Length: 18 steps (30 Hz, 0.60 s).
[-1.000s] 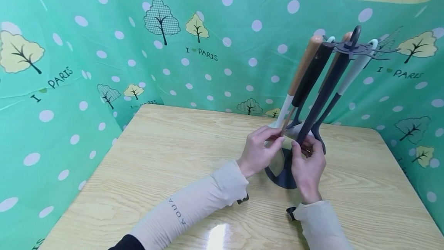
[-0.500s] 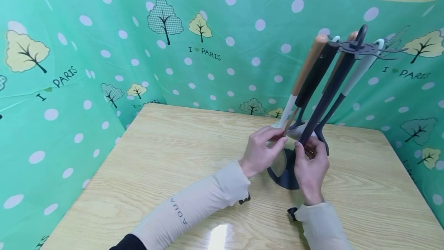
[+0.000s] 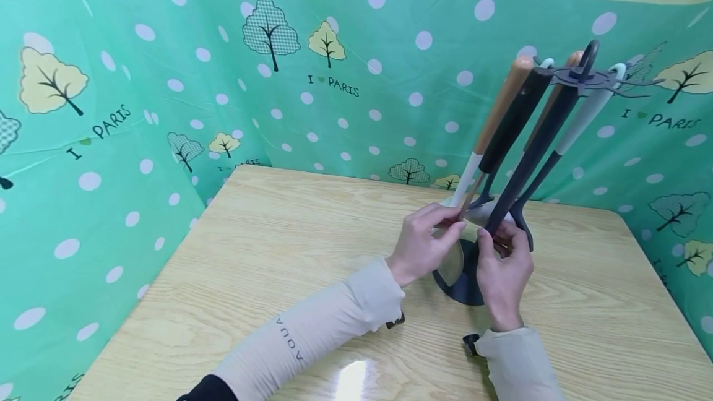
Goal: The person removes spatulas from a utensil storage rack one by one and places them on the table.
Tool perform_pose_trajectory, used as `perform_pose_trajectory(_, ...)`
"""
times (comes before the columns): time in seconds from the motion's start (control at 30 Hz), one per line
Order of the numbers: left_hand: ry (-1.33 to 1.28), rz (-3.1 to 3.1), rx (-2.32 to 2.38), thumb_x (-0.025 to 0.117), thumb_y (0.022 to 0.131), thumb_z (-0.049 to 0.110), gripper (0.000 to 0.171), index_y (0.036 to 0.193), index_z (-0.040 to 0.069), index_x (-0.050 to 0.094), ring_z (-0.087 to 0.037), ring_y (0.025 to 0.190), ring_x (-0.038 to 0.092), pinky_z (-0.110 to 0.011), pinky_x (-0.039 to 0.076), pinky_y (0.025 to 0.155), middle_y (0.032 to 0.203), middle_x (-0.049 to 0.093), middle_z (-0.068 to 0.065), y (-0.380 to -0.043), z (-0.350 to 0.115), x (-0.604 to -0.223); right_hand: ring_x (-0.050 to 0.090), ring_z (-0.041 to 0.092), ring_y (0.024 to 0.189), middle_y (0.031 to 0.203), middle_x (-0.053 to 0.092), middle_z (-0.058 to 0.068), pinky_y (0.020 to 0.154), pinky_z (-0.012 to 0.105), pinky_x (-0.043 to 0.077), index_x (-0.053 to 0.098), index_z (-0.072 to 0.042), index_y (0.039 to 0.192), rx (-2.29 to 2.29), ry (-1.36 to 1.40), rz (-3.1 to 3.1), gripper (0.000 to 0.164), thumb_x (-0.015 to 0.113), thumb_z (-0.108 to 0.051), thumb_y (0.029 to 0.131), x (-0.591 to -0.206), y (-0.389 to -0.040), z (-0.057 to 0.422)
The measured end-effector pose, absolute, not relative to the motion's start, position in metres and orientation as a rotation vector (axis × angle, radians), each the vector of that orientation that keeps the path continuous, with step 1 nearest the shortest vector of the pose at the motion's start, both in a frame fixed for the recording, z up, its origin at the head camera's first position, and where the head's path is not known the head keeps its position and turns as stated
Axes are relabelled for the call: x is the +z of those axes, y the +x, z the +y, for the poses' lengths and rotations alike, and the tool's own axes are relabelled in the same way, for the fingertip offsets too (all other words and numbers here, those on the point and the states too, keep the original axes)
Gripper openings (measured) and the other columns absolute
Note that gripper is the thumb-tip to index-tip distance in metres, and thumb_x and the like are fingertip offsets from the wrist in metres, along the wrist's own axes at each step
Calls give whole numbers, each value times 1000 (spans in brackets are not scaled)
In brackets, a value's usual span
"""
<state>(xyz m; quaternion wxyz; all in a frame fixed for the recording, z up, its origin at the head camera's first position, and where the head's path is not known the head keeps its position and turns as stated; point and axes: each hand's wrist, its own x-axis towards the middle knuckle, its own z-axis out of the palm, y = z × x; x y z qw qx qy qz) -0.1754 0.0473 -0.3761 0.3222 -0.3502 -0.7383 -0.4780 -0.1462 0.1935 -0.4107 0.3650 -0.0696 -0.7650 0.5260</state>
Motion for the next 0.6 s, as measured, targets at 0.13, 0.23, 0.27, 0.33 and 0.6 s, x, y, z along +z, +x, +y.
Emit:
perform_pose_trajectory(0.13,-912,-1936,-1248,68,87,5,16,101,-2,69,-2,78,63,-3,44,75,88,67,-5,-175,48,-376,59,8,84,98,59,-6,75,11,48,61,1,114,1344,-184,-1988,30,68,-10,88,-411,-147,194)
perform_pose_trajectory(0.23,-914,-1932,-1249,68,87,5,16,101,-2,69,-2,78,63,-3,44,74,88,67,-5,-175,48,-376,58,8,86,99,59,-5,76,11,47,60,0,115,1336,-192,-2007,31,68,-11,87,-411,-147,195)
perform_pose_trajectory(0.27,-913,-1932,-1249,68,87,5,16,101,-2,69,-2,78,63,-3,44,74,88,67,-5,-175,48,-376,58,8,86,100,59,-5,76,11,47,60,-1,116,1332,-195,-2013,31,68,-11,88,-411,-147,195)
perform_pose_trajectory(0.33,-913,-1933,-1247,68,87,5,16,101,-2,69,-2,78,63,-3,44,74,88,67,-5,-175,48,-376,58,8,86,100,59,-5,76,11,47,61,-1,116,1327,-199,-2019,31,68,-12,88,-411,-146,195)
perform_pose_trajectory(0.6,-913,-1940,-1235,68,87,6,16,101,-1,69,-2,77,63,-3,44,74,89,68,-5,-174,47,-375,58,8,85,99,59,-5,76,10,47,61,-1,116,1312,-192,-2019,31,68,-13,88,-411,-145,194)
